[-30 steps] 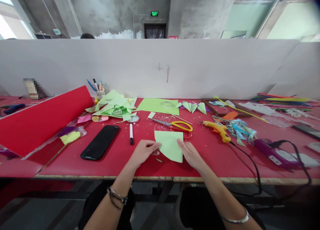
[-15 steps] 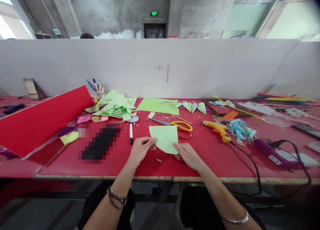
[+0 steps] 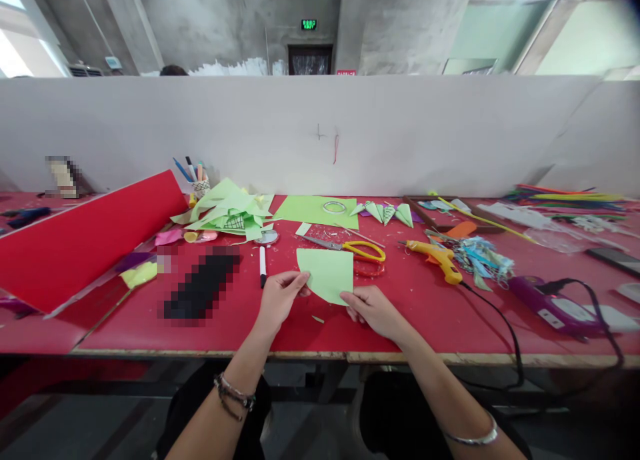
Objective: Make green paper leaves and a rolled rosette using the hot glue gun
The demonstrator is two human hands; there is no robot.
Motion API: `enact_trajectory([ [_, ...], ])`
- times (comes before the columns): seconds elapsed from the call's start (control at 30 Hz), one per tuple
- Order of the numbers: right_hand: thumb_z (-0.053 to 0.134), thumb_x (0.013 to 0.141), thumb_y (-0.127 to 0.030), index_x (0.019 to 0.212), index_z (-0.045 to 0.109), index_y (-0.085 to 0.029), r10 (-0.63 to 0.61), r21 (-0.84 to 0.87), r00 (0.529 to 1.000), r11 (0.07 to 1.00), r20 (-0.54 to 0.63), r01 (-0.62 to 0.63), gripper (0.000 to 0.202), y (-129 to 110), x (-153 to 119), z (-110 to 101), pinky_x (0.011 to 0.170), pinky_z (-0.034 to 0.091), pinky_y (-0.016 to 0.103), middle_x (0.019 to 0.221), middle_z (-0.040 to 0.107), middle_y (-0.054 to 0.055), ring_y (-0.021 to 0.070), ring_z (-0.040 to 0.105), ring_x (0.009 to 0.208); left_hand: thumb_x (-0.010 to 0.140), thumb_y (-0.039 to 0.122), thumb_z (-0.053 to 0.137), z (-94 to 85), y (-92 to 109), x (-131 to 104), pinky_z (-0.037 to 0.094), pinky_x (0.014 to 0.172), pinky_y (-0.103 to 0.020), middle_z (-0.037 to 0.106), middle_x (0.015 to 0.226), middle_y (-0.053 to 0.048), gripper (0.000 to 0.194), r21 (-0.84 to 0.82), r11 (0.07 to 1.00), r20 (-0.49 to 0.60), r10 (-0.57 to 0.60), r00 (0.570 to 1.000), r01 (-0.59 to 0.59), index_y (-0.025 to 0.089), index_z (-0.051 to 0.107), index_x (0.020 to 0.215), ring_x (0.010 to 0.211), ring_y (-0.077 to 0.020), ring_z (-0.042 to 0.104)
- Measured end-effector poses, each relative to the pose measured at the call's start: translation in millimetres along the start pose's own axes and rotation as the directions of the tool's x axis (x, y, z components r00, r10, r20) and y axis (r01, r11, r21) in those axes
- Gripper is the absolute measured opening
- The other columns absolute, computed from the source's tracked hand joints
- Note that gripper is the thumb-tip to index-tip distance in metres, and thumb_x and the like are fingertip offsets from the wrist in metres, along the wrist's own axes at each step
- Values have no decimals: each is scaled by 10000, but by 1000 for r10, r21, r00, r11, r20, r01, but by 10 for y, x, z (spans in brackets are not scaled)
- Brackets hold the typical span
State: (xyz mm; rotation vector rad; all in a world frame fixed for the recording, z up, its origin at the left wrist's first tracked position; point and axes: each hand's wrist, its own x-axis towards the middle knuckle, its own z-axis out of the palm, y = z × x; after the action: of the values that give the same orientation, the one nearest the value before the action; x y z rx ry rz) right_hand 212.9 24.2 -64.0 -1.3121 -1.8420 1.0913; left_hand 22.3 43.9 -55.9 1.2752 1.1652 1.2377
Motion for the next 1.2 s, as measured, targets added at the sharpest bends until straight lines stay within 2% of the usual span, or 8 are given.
enact_trajectory([
  [0.3, 409, 814, -366, 584, 436, -184, -128, 5, 972, 991, -199, 132, 295, -60, 14, -31, 532, 352, 215, 547, 470, -20, 106, 462, 537, 654, 429, 617, -9, 29, 5, 438, 535, -210, 552, 472, 16, 313, 37, 999, -27, 29, 999, -28, 126, 593, 577, 491, -100, 519],
  [0.47, 380, 812, -348, 682, 472, -185, -107, 55, 906, 988, -410, 142, 228, 6, 45, -68, 575, 368, 225, 589, 498, -14, 125, 482, 590, 724, 440, 542, -19, 5, 13, 422, 555, -213, 563, 484, -8, 359, 166, 983, 132, 51, 990, -73, 119, 600, 572, 496, -100, 519],
  [0.57, 367, 768, -269, 602, 422, -192, -89, 59, 881, 990, -464, 131, 191, 47, 51, -72, 497, 322, 215, 514, 419, -36, 108, 414, 504, 773, 417, 487, -47, 0, 24, 441, 576, -219, 608, 743, -38, 326, 163, 966, -19, 205, 979, -199, 133, 593, 895, 615, -115, 556],
  [0.67, 367, 690, -192, 529, 355, -195, -134, -33, 892, 991, -431, 133, 161, 45, 41, -53, 442, 246, 211, 467, 308, -53, 89, 326, 448, 805, 345, 465, -64, 25, 4, 456, 688, -243, 559, 975, -74, 395, 266, 886, -178, 433, 884, -380, 163, 440, 1154, 806, -135, 559],
  [0.77, 383, 671, -152, 530, 380, -182, -240, -185, 943, 962, -230, 199, 145, 9, 23, -13, 463, 245, 203, 487, 351, -49, 81, 343, 469, 820, 269, 454, -41, 50, -46, 424, 802, -273, 589, 946, -58, 315, 456, 716, 82, 558, 826, -529, 181, 474, 1122, 896, -149, 547],
  [0.87, 424, 695, -145, 551, 418, -172, -290, -285, 956, 921, -45, 266, 147, -18, 12, 33, 485, 253, 198, 506, 389, -49, 75, 356, 483, 829, 243, 445, 11, 44, -84, 421, 768, -257, 638, 880, -31, 214, 552, 523, 463, 456, 760, -649, 199, 556, 1007, 830, -143, 574],
  [0.93, 448, 729, -180, 568, 431, -169, -286, -308, 958, 914, -27, 264, 162, -22, 12, 54, 488, 252, 197, 514, 391, -50, 75, 361, 489, 828, 244, 451, 46, 28, -94, 422, 685, -244, 655, 820, -25, 169, 604, 411, 589, 346, 730, -682, 193, 593, 905, 740, -142, 588],
  [1.2, 448, 806, -303, 600, 440, -167, -222, -143, 975, 965, 4, 220, 247, -47, 33, 57, 486, 260, 192, 543, 390, -51, 77, 360, 521, 770, 210, 450, 164, -25, -161, 388, 596, -255, 641, 687, -39, 130, 753, 181, 561, 325, 761, -632, 168, 573, 778, 642, -167, 589],
])
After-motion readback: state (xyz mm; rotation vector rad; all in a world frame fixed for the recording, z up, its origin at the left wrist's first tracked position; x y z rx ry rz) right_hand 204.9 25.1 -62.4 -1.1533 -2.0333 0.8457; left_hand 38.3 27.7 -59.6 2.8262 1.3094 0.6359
